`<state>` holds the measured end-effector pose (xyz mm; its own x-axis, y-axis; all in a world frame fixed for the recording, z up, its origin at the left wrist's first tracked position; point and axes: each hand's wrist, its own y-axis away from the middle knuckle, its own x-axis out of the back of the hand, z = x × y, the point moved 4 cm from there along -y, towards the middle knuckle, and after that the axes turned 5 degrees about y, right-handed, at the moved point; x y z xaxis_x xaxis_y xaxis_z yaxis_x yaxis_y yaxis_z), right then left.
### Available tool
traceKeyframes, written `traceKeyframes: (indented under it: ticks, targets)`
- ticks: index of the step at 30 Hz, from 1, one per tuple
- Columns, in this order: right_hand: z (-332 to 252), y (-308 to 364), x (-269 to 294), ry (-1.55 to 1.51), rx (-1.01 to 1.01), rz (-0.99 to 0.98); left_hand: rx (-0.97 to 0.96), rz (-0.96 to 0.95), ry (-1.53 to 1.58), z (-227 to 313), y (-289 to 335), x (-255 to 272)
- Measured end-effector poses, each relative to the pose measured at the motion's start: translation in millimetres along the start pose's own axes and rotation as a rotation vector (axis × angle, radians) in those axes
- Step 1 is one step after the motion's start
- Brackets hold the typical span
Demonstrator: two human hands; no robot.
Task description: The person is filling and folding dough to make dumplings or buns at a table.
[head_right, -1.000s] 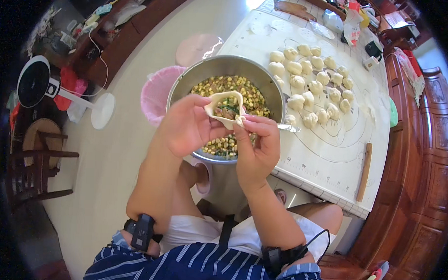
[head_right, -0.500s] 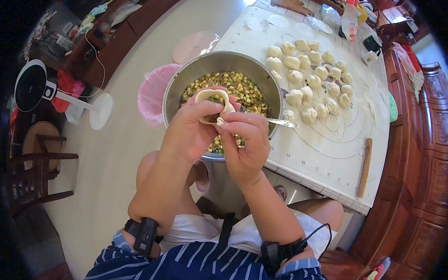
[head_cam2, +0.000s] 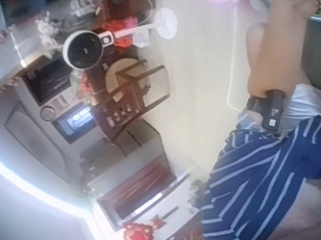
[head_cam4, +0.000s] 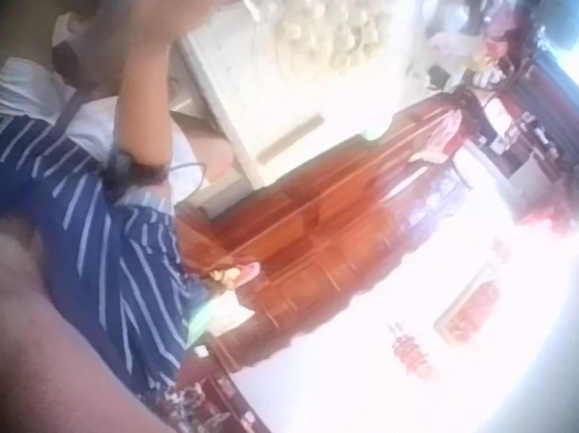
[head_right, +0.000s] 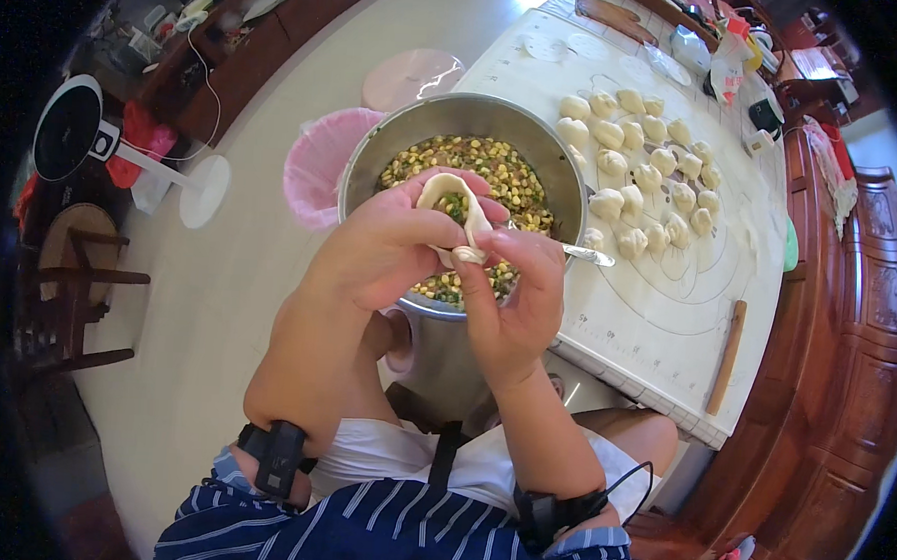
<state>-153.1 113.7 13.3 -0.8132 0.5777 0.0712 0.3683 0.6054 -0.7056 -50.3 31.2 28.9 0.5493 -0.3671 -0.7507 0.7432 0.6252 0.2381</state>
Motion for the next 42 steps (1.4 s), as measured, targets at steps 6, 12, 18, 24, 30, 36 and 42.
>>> traceKeyframes:
  ticks: [6, 12, 18, 24, 30, 36, 42]
  targets:
    - [-1.4, 6.1, -0.9, -0.18, -0.157, 0.238, -0.171, 0.005, 0.185, -1.6, -2.4, -5.1]
    - [4.6, 6.4, -1.4, 0.021, -0.071, 0.146, -0.179, 0.098, 0.239, -30.5, -9.6, -5.7]
    - [-4.8, -6.9, -0.7, 0.132, 0.136, 0.052, -0.045, 0.017, 0.252, -16.9, -10.5, 1.8]
    - [-6.2, -12.8, -6.6, -0.006, -0.062, 0.128, -0.13, 0.152, 0.142, -13.7, -7.2, -2.4]
    - [3.7, -2.1, -4.3, 0.053, -0.116, -0.027, -0.097, 0.166, -0.138, -6.2, -6.4, 3.7]
    - [13.4, 13.8, -6.8, -0.098, -0.243, 0.115, 0.037, 0.092, -0.143, -2.4, -9.5, 6.9]
    - [7.9, 9.9, -6.6, -0.214, -0.365, 0.25, 0.057, -0.015, 0.058, -2.7, -9.8, 12.6]
